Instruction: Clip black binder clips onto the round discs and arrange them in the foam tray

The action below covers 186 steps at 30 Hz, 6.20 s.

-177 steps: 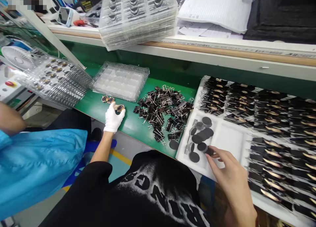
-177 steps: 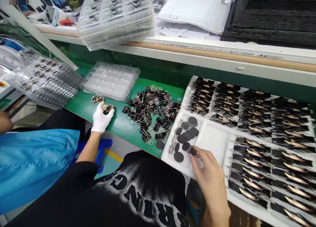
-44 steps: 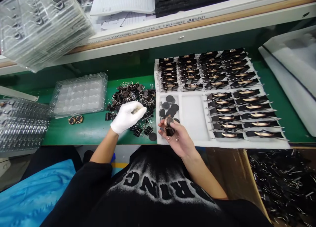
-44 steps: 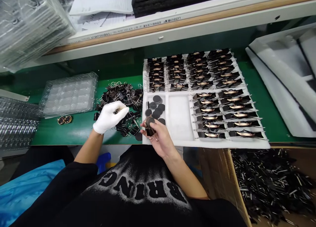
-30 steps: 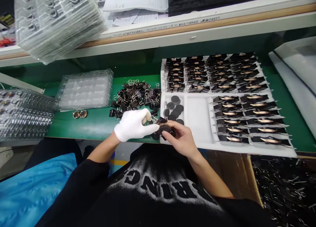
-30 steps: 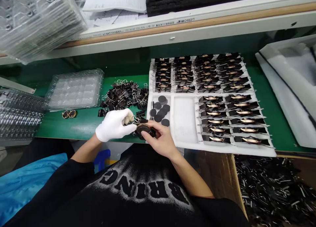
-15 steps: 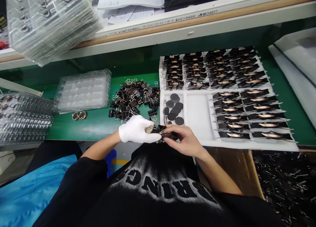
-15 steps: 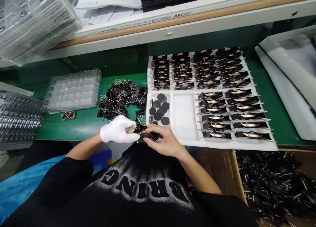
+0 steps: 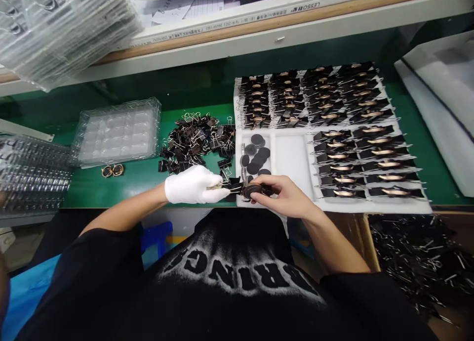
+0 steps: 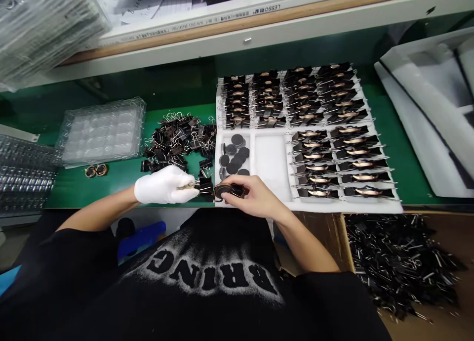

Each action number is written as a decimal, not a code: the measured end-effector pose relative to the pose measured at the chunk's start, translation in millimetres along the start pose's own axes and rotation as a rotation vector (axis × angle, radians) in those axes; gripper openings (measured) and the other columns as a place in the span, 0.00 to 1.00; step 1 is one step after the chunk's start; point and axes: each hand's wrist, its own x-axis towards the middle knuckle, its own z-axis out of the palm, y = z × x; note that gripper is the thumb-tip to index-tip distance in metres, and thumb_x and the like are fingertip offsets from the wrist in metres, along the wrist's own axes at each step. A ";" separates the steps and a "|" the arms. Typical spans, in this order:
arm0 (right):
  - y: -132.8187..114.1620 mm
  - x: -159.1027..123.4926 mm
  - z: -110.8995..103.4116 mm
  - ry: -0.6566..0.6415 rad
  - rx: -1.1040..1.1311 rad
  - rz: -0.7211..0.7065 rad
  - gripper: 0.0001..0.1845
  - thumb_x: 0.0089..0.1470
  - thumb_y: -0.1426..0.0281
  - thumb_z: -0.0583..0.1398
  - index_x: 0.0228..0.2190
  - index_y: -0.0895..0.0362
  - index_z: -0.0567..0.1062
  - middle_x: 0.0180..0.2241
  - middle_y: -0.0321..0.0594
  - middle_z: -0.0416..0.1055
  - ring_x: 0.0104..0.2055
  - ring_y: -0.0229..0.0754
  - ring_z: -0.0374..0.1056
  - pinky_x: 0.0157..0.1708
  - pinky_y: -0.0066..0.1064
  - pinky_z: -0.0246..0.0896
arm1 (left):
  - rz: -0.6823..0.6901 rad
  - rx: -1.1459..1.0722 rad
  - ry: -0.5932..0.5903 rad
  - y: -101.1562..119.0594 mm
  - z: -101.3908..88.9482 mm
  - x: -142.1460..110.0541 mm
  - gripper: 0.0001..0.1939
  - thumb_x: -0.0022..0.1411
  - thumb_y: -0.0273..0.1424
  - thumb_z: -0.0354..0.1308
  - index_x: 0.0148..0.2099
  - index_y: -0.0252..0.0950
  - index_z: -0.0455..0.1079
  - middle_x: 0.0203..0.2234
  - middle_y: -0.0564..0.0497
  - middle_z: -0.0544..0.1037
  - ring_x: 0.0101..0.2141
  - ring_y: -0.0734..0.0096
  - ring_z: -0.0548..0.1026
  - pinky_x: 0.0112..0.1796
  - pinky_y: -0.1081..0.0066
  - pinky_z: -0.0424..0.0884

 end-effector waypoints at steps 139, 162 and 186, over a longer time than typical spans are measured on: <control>3.8 36.0 45.0 0.438 0.364 0.164 0.20 0.47 0.56 0.76 0.37 0.52 0.80 0.37 0.41 0.81 0.35 0.46 0.81 0.35 0.35 0.75 | -0.872 0.599 0.859 -67.4 60.9 -159.8 0.12 0.72 0.39 0.56 0.41 0.37 0.76 0.41 0.39 0.79 0.45 0.52 0.75 0.47 0.57 0.65; 7.3 22.3 53.4 0.473 0.346 -0.061 0.07 0.59 0.64 0.70 0.41 0.50 0.83 0.56 0.44 0.79 0.49 0.48 0.81 0.46 0.42 0.82 | -0.494 -0.628 0.388 5.8 48.2 13.9 0.21 0.72 0.41 0.51 0.27 0.38 0.64 0.18 0.58 0.70 0.21 0.77 0.68 0.26 0.73 0.64; 9.5 15.7 57.7 0.353 0.382 0.024 0.21 0.53 0.65 0.74 0.48 0.48 0.78 0.50 0.43 0.82 0.45 0.44 0.81 0.47 0.38 0.79 | -0.206 -0.067 0.416 14.5 57.1 3.3 0.24 0.75 0.45 0.48 0.28 0.39 0.67 0.19 0.52 0.72 0.23 0.70 0.70 0.29 0.66 0.58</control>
